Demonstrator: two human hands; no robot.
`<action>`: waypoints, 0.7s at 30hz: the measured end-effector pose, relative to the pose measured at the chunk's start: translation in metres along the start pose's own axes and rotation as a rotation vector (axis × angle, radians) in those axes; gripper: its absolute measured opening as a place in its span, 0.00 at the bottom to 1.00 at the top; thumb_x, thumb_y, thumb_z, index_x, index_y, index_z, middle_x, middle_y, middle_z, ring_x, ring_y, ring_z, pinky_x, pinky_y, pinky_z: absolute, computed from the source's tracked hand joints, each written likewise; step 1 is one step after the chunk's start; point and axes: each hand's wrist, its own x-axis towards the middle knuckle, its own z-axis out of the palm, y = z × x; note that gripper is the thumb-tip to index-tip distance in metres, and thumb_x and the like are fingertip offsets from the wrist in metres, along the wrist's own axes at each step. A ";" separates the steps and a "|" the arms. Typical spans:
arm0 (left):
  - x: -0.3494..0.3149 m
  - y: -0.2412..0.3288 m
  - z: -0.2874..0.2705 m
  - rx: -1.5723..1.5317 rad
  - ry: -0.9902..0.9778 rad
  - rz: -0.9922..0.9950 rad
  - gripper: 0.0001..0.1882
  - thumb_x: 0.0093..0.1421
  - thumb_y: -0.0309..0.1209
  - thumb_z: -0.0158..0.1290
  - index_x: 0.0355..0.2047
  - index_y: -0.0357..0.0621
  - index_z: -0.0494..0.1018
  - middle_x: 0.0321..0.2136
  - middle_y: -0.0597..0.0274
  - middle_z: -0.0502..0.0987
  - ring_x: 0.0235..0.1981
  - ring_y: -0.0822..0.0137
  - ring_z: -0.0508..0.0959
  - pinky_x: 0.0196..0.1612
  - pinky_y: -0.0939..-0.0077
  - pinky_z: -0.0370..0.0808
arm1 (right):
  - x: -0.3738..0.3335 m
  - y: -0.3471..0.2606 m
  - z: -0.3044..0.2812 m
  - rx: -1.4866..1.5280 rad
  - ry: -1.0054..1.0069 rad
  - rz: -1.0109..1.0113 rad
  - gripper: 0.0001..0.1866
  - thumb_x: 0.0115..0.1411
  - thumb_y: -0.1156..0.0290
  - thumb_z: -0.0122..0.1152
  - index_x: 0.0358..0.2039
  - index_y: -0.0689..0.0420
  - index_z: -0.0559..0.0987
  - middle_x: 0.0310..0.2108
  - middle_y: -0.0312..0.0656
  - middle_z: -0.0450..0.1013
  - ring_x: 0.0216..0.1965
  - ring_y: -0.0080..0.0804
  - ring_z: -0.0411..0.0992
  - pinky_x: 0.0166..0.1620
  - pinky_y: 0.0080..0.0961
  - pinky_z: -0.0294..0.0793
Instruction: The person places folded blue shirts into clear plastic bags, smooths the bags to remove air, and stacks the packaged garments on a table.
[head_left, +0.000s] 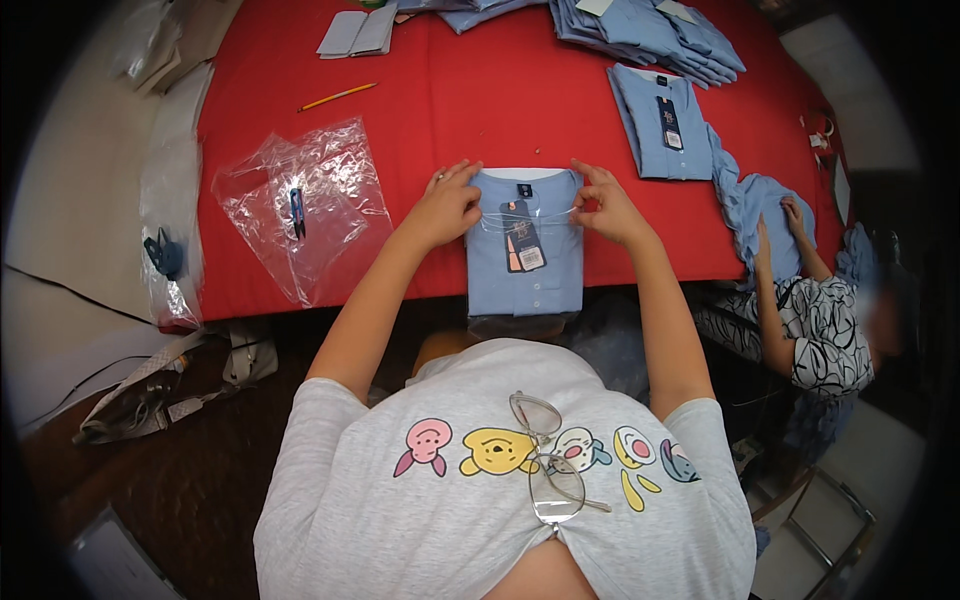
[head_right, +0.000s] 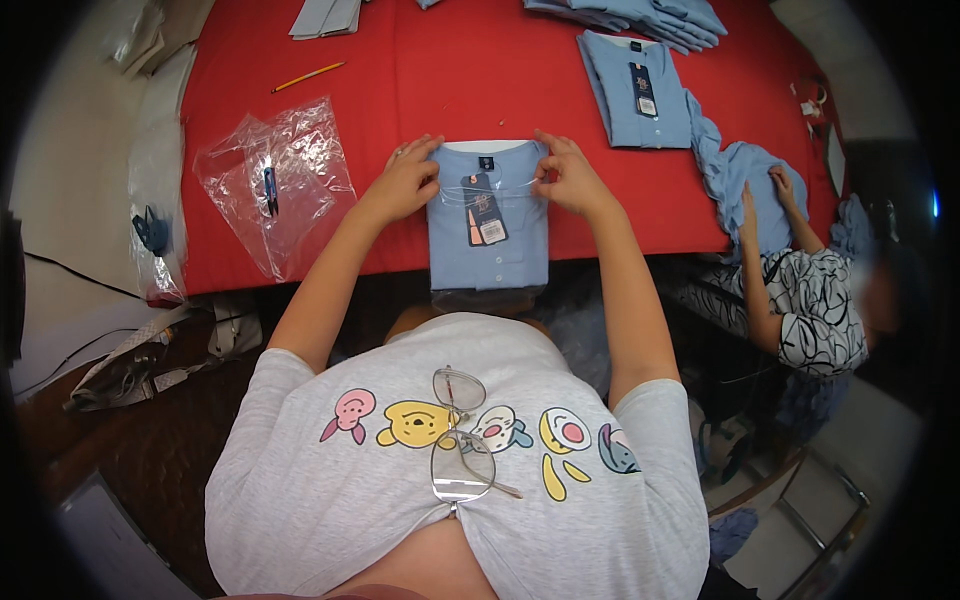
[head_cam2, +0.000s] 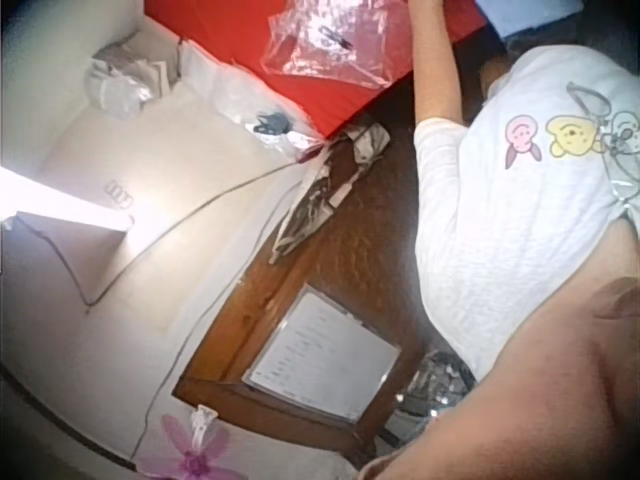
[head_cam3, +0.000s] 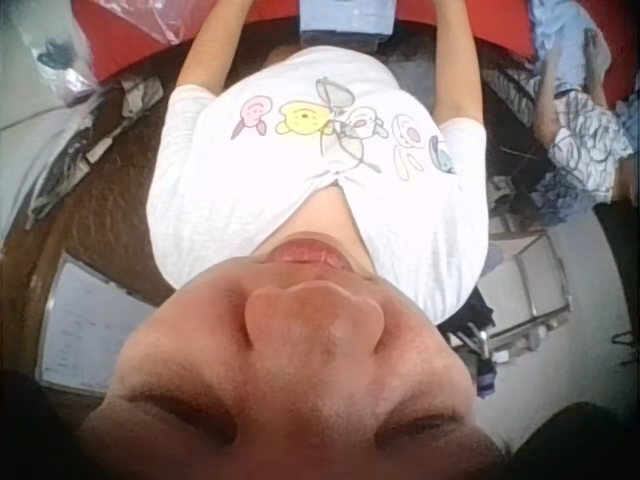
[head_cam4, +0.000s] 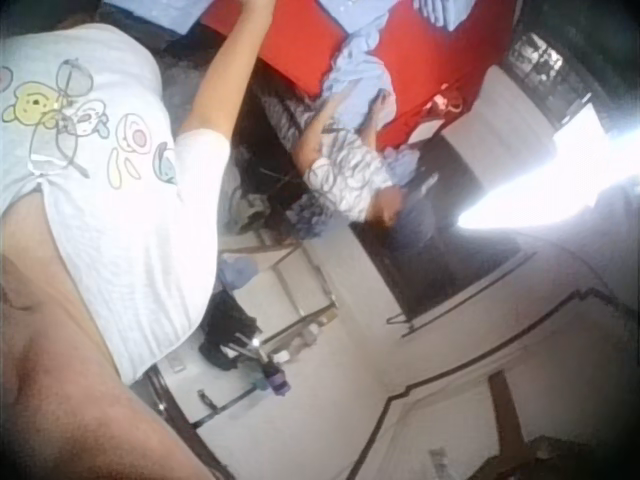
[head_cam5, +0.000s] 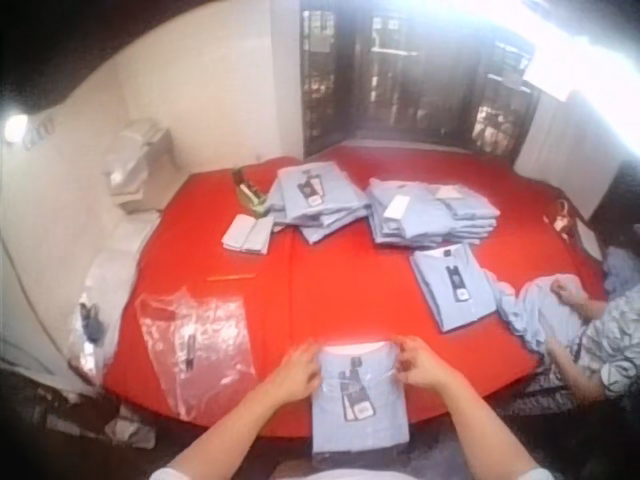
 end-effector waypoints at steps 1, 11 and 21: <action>0.003 -0.003 -0.002 -0.005 -0.046 -0.008 0.10 0.64 0.32 0.54 0.33 0.37 0.79 0.69 0.47 0.70 0.73 0.46 0.63 0.75 0.45 0.56 | 0.006 0.001 -0.002 -0.005 -0.024 0.013 0.07 0.47 0.76 0.74 0.25 0.57 0.81 0.75 0.43 0.62 0.76 0.50 0.54 0.75 0.45 0.57; 0.015 -0.016 0.007 -0.210 0.120 -0.056 0.11 0.65 0.32 0.53 0.37 0.36 0.78 0.57 0.47 0.80 0.60 0.49 0.76 0.68 0.50 0.65 | 0.052 0.036 -0.005 0.215 -0.142 0.066 0.07 0.52 0.77 0.73 0.27 0.57 0.80 0.50 0.40 0.77 0.49 0.34 0.75 0.56 0.33 0.74; 0.029 -0.016 0.019 -0.457 0.329 -0.467 0.15 0.70 0.36 0.58 0.42 0.33 0.75 0.38 0.48 0.82 0.34 0.58 0.82 0.39 0.65 0.78 | 0.054 0.035 0.041 0.174 0.566 0.008 0.18 0.66 0.62 0.70 0.47 0.62 0.78 0.42 0.43 0.79 0.37 0.31 0.77 0.41 0.29 0.77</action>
